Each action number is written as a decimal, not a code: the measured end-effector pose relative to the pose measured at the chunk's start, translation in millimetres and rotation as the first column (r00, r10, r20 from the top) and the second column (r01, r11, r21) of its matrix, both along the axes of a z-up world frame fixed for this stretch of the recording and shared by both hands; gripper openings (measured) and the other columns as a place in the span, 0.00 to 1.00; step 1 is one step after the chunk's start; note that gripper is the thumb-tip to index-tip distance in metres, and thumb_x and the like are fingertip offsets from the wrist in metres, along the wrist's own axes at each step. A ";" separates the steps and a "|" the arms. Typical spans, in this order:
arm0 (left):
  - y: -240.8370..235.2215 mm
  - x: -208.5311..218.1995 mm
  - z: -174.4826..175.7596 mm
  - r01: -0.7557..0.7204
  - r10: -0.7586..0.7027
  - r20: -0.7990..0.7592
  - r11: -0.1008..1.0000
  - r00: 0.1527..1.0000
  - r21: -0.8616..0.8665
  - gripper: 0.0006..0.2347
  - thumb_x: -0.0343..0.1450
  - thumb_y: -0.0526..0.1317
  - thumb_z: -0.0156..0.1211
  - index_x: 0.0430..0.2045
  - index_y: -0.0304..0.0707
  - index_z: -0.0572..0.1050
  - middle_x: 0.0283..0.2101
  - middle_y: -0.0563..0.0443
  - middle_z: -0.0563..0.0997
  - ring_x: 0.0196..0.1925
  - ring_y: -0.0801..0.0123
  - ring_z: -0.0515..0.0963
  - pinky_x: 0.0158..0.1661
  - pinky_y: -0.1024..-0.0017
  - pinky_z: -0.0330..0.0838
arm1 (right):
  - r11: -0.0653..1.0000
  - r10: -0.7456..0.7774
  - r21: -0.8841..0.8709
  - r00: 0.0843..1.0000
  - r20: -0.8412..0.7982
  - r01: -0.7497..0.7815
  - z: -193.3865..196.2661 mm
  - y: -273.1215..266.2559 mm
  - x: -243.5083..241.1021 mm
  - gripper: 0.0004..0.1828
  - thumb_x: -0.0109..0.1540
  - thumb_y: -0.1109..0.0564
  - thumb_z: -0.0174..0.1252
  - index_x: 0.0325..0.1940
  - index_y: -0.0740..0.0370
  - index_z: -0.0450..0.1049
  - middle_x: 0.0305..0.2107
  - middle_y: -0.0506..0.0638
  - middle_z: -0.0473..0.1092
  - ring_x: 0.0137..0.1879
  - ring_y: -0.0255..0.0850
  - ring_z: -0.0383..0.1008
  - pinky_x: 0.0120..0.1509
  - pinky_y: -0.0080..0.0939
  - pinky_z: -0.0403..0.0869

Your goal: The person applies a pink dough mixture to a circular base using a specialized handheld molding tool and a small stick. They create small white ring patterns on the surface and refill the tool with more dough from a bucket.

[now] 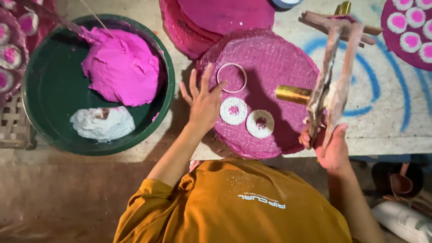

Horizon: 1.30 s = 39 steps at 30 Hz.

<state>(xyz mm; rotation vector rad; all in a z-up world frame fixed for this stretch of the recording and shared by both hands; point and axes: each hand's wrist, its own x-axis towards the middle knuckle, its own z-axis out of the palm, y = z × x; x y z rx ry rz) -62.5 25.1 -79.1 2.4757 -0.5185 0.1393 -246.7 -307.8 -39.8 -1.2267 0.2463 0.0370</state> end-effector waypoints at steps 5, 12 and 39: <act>4.2 -1.7 35.0 0.087 -0.096 0.074 0.990 0.993 0.109 0.16 0.72 0.42 0.62 0.56 0.52 0.73 0.76 0.52 0.54 0.78 0.48 0.48 0.71 0.35 0.33 | 0.993 0.106 -0.037 0.992 -0.070 -0.108 9.4 8.7 27.3 0.57 0.57 0.11 0.39 0.60 0.67 0.65 0.27 0.52 0.65 0.34 0.45 0.64 0.39 0.46 0.66; -29.1 65.6 57.1 -0.183 -0.700 -0.089 -0.061 0.709 -0.981 0.28 0.71 0.50 0.64 0.65 0.41 0.63 0.68 0.41 0.68 0.71 0.56 0.68 0.72 0.57 0.57 | 0.764 0.441 -0.264 0.775 -0.452 -0.589 47.4 22.0 110.8 0.52 0.56 0.15 0.35 0.52 0.66 0.71 0.27 0.50 0.71 0.32 0.40 0.71 0.33 0.42 0.73; -64.2 146.7 23.6 -0.430 -0.460 -0.147 -0.601 0.875 -0.674 0.13 0.74 0.45 0.50 0.18 0.48 0.60 0.18 0.63 0.57 0.20 0.75 0.57 0.31 0.69 0.60 | -0.050 0.252 -0.929 0.896 -0.367 -0.367 104.6 78.7 205.5 0.33 0.71 0.32 0.41 0.40 0.63 0.76 0.20 0.63 0.71 0.31 0.62 0.74 0.39 0.61 0.70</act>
